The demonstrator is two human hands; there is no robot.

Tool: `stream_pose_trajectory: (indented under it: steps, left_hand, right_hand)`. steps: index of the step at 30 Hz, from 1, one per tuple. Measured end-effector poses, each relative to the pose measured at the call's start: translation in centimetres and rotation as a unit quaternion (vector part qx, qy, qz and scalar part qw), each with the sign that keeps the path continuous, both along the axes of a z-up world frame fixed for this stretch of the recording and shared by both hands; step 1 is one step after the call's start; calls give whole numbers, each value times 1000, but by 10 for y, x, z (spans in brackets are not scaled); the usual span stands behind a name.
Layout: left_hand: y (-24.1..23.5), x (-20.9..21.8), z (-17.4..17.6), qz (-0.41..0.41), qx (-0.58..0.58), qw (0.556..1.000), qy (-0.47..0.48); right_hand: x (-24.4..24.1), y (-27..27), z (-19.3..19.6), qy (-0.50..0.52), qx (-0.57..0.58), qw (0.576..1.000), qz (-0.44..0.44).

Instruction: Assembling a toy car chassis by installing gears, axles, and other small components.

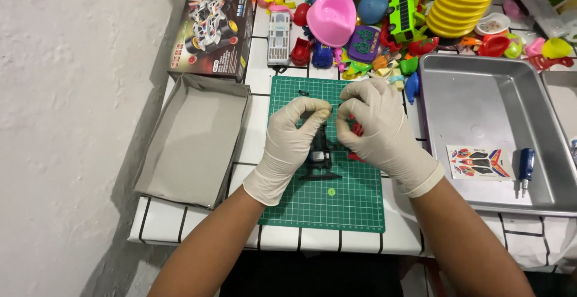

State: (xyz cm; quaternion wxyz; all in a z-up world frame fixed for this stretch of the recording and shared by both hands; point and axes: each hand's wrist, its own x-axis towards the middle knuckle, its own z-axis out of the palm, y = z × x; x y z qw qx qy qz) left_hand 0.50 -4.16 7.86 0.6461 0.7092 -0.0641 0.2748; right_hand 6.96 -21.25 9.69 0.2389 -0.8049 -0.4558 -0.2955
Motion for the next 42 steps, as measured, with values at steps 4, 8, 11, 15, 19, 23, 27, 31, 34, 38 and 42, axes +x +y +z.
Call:
stream_pose_trajectory:
  steps: [4,8,11,15,19,23,27,31,34,38,42]
  left_hand:
    - [-14,21,8,-2,9,1000,-17]
    - [-26,43,9,-42,2,999,-15]
    - [-26,66,6,-58,32,998,8]
    - [-17,105,-20,-52,356,933,21]
    - [-16,127,-50,5,560,829,19]
    - [-20,142,-65,10,599,800,-18]
    - [-22,145,-65,20,610,791,-47]
    - [-21,144,-68,15,611,790,-59]
    - [-20,140,-61,11,597,801,-38]
    - [-6,110,-23,1,488,873,-20]
    - [9,67,1,47,349,932,-83]
  right_hand:
    - [9,-17,0,28,40,999,-1]
    - [17,-27,-19,41,101,992,-60]
    - [17,-37,-17,55,133,982,-120]
    - [8,-43,-7,69,197,959,-190]
    - [7,-43,-5,78,207,954,-204]
    - [7,-41,-7,88,225,949,-202]
    - [8,-42,-10,92,232,948,-199]
    - [9,-40,-11,93,236,947,-197]
    - [7,-39,-11,94,239,946,-199]
    - [3,-35,-10,95,240,948,-184]
    - [-5,-24,-11,114,241,958,-107]
